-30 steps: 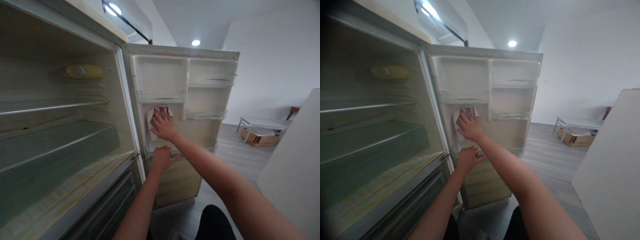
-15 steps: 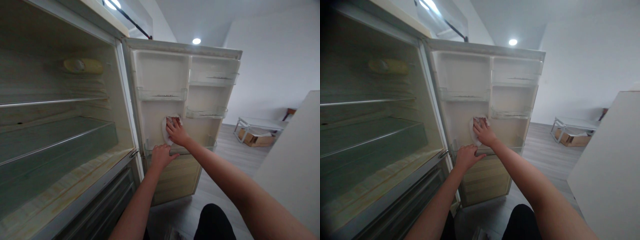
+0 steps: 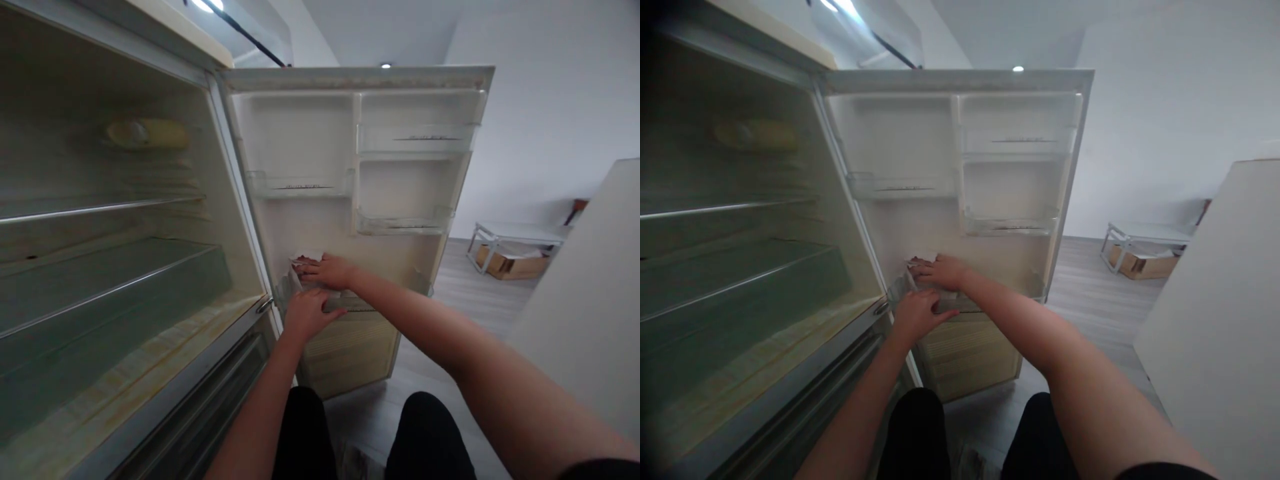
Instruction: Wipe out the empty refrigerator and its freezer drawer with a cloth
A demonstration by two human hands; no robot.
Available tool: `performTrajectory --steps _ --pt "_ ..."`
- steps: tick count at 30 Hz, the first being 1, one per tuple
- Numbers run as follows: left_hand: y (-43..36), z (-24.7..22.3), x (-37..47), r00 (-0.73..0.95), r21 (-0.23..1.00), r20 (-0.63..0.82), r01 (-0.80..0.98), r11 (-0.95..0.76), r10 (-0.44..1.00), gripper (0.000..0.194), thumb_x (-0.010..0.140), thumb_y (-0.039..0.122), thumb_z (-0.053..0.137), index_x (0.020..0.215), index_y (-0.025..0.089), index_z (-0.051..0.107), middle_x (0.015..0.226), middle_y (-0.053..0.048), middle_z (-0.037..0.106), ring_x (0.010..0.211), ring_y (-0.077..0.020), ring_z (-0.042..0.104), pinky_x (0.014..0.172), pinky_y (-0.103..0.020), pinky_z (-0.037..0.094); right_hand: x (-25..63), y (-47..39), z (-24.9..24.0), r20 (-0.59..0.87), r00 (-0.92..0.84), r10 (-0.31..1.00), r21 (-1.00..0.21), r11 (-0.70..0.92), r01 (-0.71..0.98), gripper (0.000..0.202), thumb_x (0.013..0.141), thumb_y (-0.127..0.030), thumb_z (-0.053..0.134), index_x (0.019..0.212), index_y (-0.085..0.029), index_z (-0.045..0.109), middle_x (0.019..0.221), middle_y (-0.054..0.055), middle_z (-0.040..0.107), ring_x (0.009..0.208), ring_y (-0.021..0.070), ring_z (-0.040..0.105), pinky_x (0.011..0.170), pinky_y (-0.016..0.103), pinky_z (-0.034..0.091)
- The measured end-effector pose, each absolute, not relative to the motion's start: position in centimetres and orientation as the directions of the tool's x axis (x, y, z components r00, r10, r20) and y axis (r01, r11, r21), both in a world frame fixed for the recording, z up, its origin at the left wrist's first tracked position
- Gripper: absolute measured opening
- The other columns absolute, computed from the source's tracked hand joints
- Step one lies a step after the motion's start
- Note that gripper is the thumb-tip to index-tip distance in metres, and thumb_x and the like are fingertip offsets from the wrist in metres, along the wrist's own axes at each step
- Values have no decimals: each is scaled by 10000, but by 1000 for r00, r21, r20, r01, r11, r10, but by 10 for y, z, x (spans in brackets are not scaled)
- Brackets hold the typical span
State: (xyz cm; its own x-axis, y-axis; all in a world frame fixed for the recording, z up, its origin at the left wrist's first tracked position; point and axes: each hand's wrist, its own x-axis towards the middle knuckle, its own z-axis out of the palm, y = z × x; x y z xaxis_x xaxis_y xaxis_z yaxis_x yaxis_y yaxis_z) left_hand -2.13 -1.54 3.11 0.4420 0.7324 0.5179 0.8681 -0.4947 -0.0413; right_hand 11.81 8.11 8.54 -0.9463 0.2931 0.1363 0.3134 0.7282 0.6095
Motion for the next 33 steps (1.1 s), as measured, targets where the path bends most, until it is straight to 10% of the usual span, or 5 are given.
performTrajectory --steps 8,14,20,25,33 --pt "-15 28 -27 481 -102 518 856 -507 707 604 856 780 430 713 210 569 752 -31 642 739 -227 614 688 -360 341 263 33 104 104 -923 370 699 633 333 269 1013 -192 422 1203 -183 613 1403 110 541 1292 248 473 961 391 416" --pt "-11 26 -22 476 -104 543 856 -507 692 591 873 764 420 697 215 547 741 -31 627 735 -228 603 699 -364 355 315 2 115 213 -670 711 672 391 629 199 944 -151 484 979 -132 679 1108 170 652 1077 297 564 859 396 413" --pt "-16 26 -29 443 -87 608 862 -499 659 465 875 672 527 818 214 582 836 -62 647 846 -268 621 786 -403 437 288 17 99 74 -387 919 298 350 888 371 941 -388 569 1186 -134 685 1195 160 684 1124 292 627 865 333 473" --pt "-30 19 -77 92 181 784 912 -368 614 469 871 555 587 1122 158 580 1198 -170 608 1187 -341 550 1022 -479 445 229 35 93 -154 -492 857 -5 498 867 314 945 -238 500 1122 -113 728 1155 146 716 1015 232 679 835 271 484" --pt "-51 -10 -101 51 520 542 764 -383 839 861 841 510 661 1515 184 234 1490 -208 451 1353 -355 486 1101 -552 427 70 60 87 -154 -671 725 -244 631 737 324 923 -114 471 1156 -128 697 1222 73 704 1017 163 664 847 216 498"
